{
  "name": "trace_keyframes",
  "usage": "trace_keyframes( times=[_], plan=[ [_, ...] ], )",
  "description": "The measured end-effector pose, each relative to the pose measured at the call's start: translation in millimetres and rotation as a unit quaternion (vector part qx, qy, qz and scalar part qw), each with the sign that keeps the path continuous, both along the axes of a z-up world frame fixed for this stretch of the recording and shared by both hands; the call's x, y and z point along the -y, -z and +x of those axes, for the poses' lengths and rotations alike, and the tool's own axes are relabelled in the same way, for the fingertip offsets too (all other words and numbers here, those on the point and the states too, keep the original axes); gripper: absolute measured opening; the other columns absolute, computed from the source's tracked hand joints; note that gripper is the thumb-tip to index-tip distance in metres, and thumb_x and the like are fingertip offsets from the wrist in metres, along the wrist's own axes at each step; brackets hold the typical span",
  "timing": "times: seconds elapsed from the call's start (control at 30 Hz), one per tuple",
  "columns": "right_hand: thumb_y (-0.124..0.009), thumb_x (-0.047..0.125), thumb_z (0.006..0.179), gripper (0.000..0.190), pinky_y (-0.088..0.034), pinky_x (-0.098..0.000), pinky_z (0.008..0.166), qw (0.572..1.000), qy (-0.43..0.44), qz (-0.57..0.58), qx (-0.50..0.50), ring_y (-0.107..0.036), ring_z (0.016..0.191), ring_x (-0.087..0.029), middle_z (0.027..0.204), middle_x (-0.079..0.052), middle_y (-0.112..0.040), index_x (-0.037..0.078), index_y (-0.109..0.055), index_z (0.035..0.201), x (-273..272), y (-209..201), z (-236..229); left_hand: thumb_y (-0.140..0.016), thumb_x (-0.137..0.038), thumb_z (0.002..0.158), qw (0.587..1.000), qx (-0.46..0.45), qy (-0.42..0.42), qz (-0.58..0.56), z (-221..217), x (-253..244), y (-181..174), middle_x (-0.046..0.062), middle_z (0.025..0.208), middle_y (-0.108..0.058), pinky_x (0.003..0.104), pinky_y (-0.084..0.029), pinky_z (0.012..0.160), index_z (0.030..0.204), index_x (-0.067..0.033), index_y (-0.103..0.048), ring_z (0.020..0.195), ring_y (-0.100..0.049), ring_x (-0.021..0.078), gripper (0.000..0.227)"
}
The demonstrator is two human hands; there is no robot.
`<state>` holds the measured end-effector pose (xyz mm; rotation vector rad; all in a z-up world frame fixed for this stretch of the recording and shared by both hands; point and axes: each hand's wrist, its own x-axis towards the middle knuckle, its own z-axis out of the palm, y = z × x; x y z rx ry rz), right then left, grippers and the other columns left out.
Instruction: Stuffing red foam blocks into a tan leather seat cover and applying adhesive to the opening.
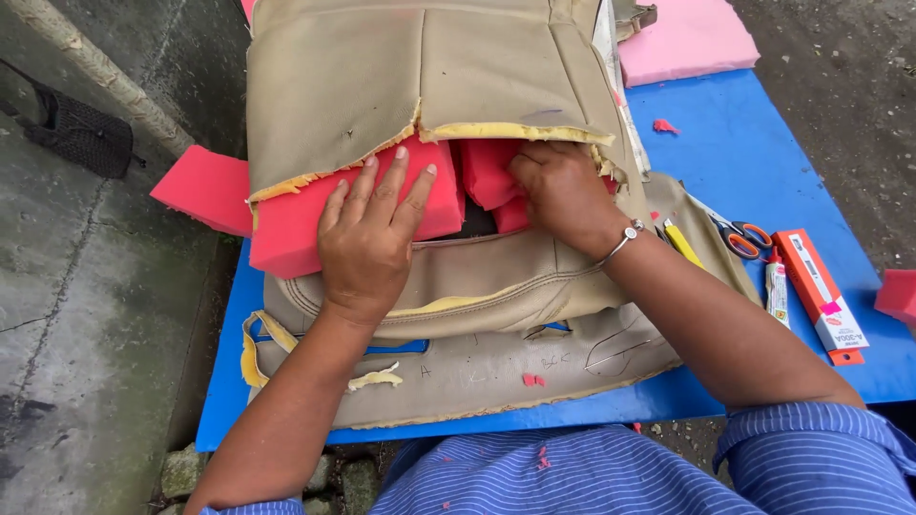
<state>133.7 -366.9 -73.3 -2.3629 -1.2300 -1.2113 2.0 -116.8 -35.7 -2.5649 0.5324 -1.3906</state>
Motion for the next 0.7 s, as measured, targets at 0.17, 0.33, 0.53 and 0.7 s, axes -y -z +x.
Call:
trace_keyframes(
  times=[0.17,0.33,0.53,0.7],
  plan=[
    [-0.07,0.011,0.096,0.009,-0.045,-0.0353,0.074,0.991,-0.071,0.093,-0.065,-0.064,0.084,-0.028,0.091,-0.001,-0.066,0.015,-0.066,0.089,19.4,-3.8,-15.0,-0.06,-0.022,0.105,0.999,0.034,0.037,0.012,14.9,9.8,24.4,0.0,0.138,-0.068,0.049,-0.049,0.101,0.134,-0.0311,-0.067,0.124,-0.066,0.027,0.031],
    [-0.062,0.006,0.092,0.016,-0.05,-0.0345,0.065,0.993,-0.101,0.021,-0.065,-0.066,0.076,-0.026,0.08,-0.002,-0.064,0.014,-0.066,0.079,18.0,16.1,-35.4,-0.05,-0.019,0.109,0.998,0.022,0.055,-0.008,19.3,-8.4,20.3,-0.005,0.131,-0.067,0.039,-0.049,0.09,0.133,-0.03,-0.068,0.114,-0.064,0.0205,0.032],
    [-0.082,0.017,0.074,0.033,-0.047,-0.0458,0.075,0.993,0.01,-0.025,-0.113,-0.067,0.092,-0.034,0.097,-0.01,-0.065,0.009,-0.065,0.101,17.5,-3.0,-41.1,-0.078,-0.034,0.088,0.987,-0.13,0.094,-0.002,-9.7,12.3,15.2,0.014,0.166,-0.036,0.062,-0.024,0.117,0.155,-0.0101,-0.046,0.153,-0.029,0.0358,0.078],
    [-0.072,0.02,0.088,0.026,-0.05,-0.045,0.08,0.992,-0.021,-0.015,-0.127,-0.065,0.095,-0.036,0.103,-0.013,-0.062,0.006,-0.068,0.11,0.2,-58.9,-115.6,-0.074,-0.053,0.086,0.961,-0.217,0.159,-0.063,-63.4,2.7,48.1,0.01,0.121,-0.053,0.05,-0.036,0.105,0.128,-0.011,-0.065,0.121,-0.05,0.0318,0.06]
  ],
)
